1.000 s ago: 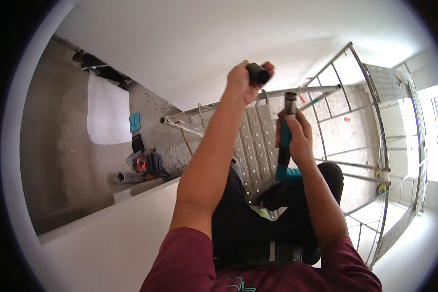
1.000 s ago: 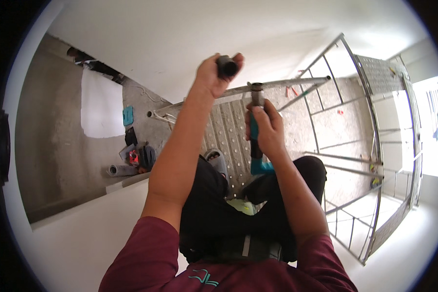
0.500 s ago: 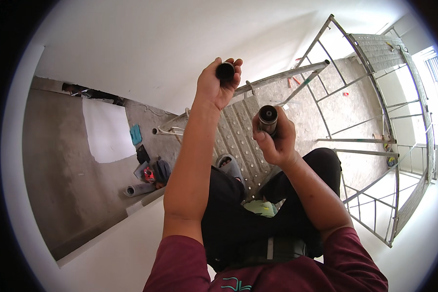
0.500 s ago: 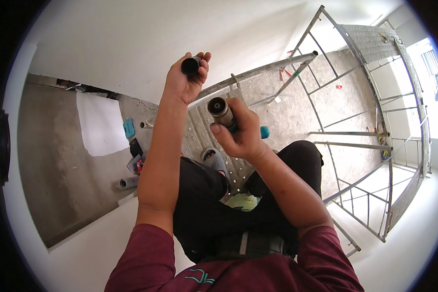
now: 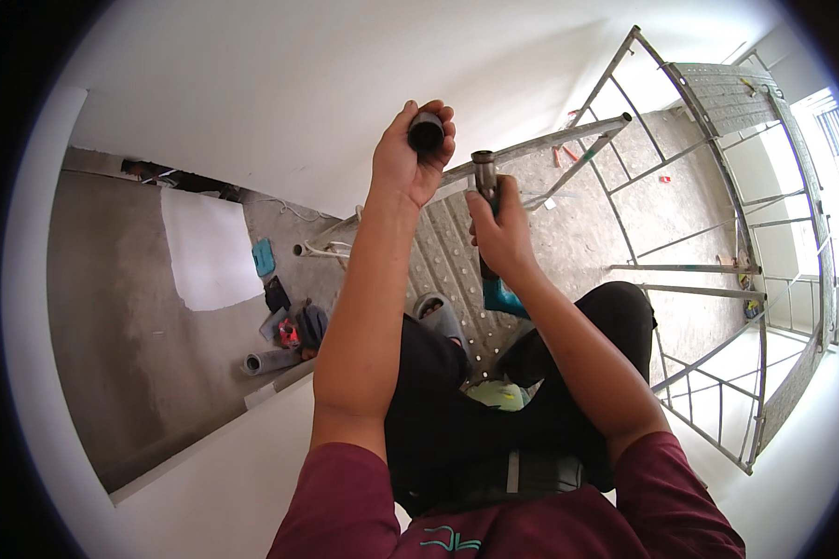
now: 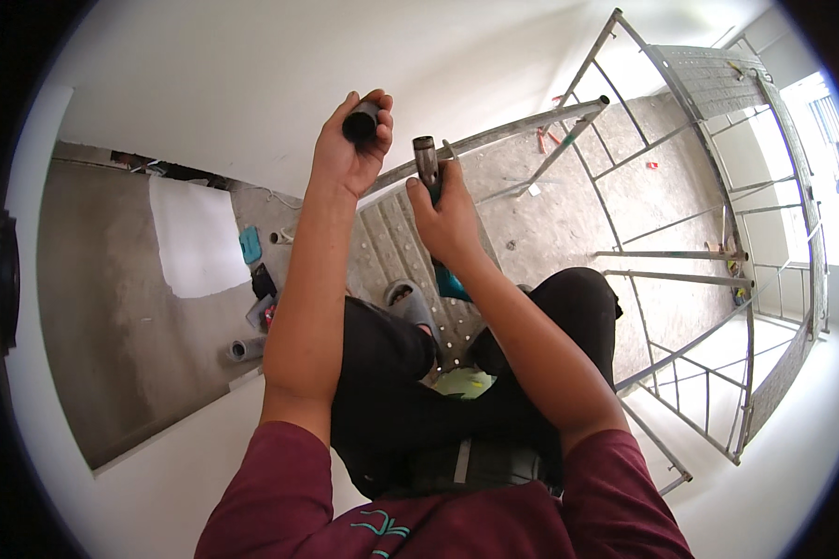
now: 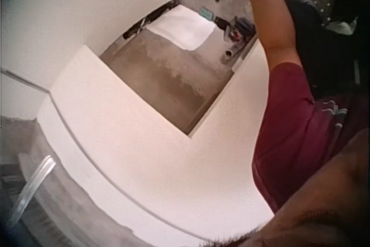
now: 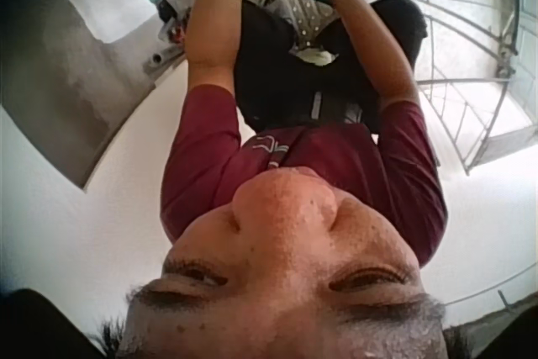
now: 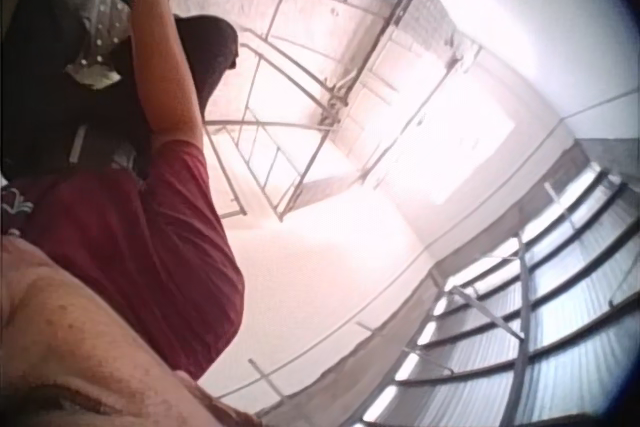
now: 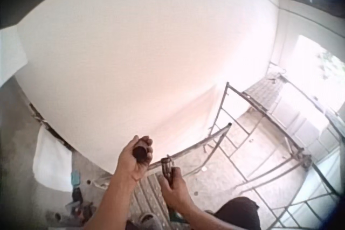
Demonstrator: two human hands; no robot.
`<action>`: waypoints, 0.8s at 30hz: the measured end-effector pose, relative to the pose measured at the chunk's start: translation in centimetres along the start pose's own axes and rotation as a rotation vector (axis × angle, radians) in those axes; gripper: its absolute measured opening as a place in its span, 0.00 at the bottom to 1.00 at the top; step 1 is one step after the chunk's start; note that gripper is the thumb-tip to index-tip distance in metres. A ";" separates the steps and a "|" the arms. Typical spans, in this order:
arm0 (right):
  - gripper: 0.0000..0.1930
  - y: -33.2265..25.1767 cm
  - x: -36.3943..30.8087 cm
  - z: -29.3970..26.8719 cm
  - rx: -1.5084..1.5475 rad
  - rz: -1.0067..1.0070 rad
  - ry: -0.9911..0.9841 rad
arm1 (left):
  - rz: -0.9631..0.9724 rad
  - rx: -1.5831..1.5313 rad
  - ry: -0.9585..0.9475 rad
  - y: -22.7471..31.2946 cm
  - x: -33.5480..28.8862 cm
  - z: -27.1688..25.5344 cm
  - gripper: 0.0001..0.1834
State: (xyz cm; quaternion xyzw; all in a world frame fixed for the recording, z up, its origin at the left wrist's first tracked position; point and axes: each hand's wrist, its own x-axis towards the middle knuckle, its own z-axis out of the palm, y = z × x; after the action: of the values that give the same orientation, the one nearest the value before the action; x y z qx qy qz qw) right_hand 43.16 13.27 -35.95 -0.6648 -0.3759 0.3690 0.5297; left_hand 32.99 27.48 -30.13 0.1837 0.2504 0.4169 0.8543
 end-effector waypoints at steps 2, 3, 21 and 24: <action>0.19 4.2 1.2 2.3 -0.184 0.164 -0.018 | -0.010 -0.037 0.049 0.7 -0.1 -0.2 0.17; 0.20 6.4 1.4 3.2 -0.299 0.251 -0.054 | -0.021 -0.060 0.073 0.7 -0.2 -0.4 0.18; 0.32 25.2 6.8 8.8 -0.499 0.347 -0.324 | 0.230 0.069 0.083 0.8 -1.4 3.1 0.17; 0.29 5.5 7.7 8.6 0.639 0.571 -0.451 | 0.548 0.399 0.182 2.7 -3.1 2.3 0.16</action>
State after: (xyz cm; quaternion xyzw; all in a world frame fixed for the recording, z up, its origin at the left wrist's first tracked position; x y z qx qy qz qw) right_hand 39.56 22.94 -43.47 -0.4490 -0.1517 0.7314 0.4904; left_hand 30.96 26.31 -26.01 0.3694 0.3434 0.5883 0.6322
